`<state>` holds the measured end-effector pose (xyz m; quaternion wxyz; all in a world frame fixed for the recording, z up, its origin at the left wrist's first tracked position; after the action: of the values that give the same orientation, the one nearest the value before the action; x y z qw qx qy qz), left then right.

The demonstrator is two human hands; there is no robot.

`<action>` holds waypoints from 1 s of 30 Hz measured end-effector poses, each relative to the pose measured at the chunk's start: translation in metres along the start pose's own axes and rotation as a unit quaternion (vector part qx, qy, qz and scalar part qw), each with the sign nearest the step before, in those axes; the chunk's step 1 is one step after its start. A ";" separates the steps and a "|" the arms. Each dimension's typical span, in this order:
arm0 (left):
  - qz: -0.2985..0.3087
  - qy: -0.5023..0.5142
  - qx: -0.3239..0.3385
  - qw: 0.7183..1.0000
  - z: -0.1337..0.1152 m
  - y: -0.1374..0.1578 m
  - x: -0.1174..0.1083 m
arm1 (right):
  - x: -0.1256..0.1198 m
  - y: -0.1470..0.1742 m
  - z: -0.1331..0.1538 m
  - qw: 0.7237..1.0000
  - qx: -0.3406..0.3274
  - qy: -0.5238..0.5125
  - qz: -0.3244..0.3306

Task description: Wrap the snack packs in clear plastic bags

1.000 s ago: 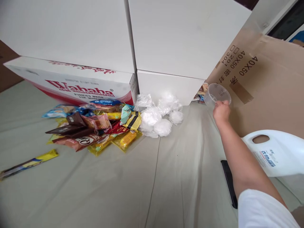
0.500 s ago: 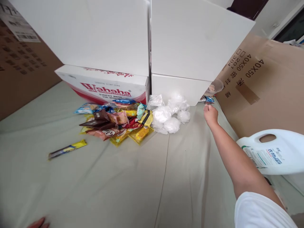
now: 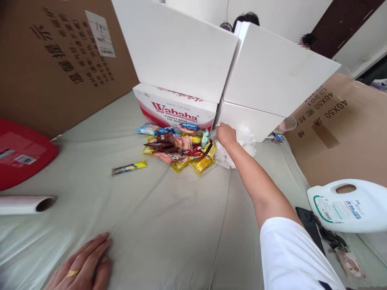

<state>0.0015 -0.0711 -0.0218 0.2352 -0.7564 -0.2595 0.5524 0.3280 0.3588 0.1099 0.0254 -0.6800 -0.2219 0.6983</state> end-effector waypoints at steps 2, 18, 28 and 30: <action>-0.002 0.017 0.001 1.000 -0.004 -0.005 -0.004 | -0.002 0.003 -0.006 0.994 0.074 -0.064 -0.052; 0.102 0.410 -0.220 0.880 -0.103 -0.056 -0.004 | -0.046 0.287 0.021 0.468 0.385 -0.787 -0.119; 0.095 0.403 -0.132 0.900 -0.187 -0.074 0.037 | -0.057 0.333 0.086 0.424 0.397 -0.814 0.008; 0.094 0.431 -0.137 0.887 -0.188 -0.076 0.048 | -0.063 0.334 0.092 0.443 0.387 -0.808 0.033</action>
<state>0.1835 0.0046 0.0458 0.1647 -0.9655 -0.1337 0.1509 0.3329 0.0114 0.0512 0.0720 0.2652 0.1741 0.9456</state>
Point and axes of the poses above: each hand's wrist, its own y-axis away from the middle knuckle, its own x-axis out of the palm, z = x × y, the point moved 4 cm from there along -y, towards the middle knuckle, and after that the axes turned 10 degrees about -z, right-handed, at the moved point
